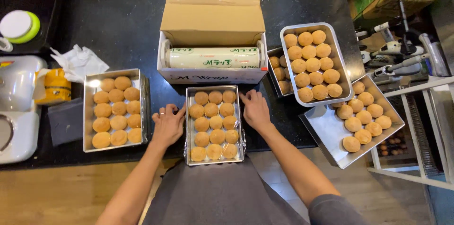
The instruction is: Wrapping trays of pastries with plastic wrap from a dispenser box.
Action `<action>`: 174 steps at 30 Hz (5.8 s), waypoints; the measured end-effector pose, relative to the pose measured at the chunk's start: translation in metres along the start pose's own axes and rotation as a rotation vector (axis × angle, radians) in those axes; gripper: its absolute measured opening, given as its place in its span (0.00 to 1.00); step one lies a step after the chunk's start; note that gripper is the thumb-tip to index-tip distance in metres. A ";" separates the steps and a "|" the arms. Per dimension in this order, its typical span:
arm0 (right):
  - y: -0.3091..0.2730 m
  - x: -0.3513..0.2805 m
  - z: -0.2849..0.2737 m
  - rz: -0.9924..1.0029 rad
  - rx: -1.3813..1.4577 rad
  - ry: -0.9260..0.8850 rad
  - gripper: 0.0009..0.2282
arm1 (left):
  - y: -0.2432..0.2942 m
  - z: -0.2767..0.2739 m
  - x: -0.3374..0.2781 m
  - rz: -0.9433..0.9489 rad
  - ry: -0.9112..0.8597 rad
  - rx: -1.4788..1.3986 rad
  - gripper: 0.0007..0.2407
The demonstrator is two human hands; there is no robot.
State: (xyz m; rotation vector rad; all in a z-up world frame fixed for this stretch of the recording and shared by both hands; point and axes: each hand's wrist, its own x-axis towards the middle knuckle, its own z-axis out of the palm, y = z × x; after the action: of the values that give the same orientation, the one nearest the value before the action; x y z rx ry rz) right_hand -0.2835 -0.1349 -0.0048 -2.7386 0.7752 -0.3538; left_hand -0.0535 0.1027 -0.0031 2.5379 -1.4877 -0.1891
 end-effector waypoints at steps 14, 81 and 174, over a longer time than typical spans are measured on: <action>-0.054 -0.162 0.037 0.657 0.874 0.064 0.12 | 0.029 0.052 -0.133 -0.418 -0.082 -0.991 0.13; 0.025 -0.063 0.115 1.377 1.461 -0.149 0.08 | -0.004 0.087 -0.047 -0.801 -0.290 -1.580 0.06; -0.084 -0.195 0.112 1.097 1.673 0.442 0.13 | 0.006 0.060 -0.080 0.020 0.195 -0.730 0.20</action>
State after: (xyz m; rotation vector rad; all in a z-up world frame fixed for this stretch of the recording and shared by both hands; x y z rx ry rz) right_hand -0.3710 0.0606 -0.1134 -0.5524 1.1238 -0.7959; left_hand -0.1102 0.1637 -0.0590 1.8919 -1.0994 -0.3860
